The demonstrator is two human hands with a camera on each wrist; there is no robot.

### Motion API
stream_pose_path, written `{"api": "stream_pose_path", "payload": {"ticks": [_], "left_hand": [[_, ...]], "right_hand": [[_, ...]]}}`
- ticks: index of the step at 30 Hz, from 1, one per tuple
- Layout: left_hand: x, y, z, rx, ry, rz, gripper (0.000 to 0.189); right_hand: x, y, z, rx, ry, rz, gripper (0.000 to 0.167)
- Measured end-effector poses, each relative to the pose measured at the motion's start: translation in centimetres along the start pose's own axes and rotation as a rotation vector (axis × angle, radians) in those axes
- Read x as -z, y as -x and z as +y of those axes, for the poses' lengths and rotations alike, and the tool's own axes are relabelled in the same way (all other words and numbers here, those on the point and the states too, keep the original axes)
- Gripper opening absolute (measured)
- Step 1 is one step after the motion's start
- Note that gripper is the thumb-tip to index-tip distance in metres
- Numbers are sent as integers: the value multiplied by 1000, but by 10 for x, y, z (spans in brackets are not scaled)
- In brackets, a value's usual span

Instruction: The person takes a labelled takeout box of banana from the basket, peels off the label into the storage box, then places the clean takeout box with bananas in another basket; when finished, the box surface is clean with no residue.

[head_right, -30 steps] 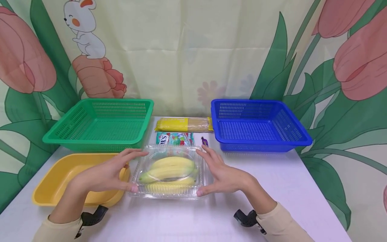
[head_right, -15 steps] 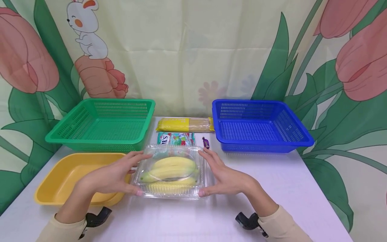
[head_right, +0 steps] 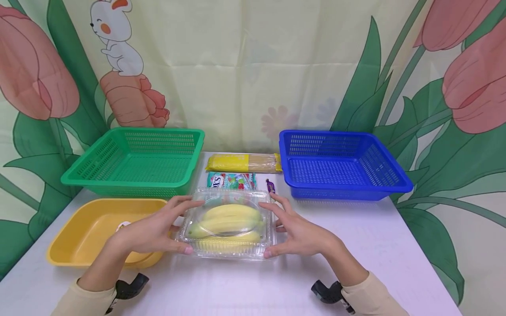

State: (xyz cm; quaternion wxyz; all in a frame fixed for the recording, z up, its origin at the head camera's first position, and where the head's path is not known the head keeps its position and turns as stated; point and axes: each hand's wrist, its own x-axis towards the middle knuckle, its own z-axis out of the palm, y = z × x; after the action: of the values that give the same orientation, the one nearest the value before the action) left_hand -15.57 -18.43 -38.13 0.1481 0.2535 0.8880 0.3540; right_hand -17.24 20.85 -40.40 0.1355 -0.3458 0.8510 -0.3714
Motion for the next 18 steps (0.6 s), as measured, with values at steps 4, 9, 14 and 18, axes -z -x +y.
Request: {"api": "stream_pose_path", "payload": {"ticks": [4,9,14,18], "left_hand": [[-2,-1,-2,-25,16,9,97],[-2,0,-3,-33,38,29,89],[-2,-1,-5,-46,48,90,86],[0,-1,-6,-93,49,162,85]], "right_hand": [[1,0,1,-1,-1,23,104],[1,1,2,-15,-44,47,105],[1,1,1,8,-97,90,105],[2,0,-1,88,-108,132,104]]}}
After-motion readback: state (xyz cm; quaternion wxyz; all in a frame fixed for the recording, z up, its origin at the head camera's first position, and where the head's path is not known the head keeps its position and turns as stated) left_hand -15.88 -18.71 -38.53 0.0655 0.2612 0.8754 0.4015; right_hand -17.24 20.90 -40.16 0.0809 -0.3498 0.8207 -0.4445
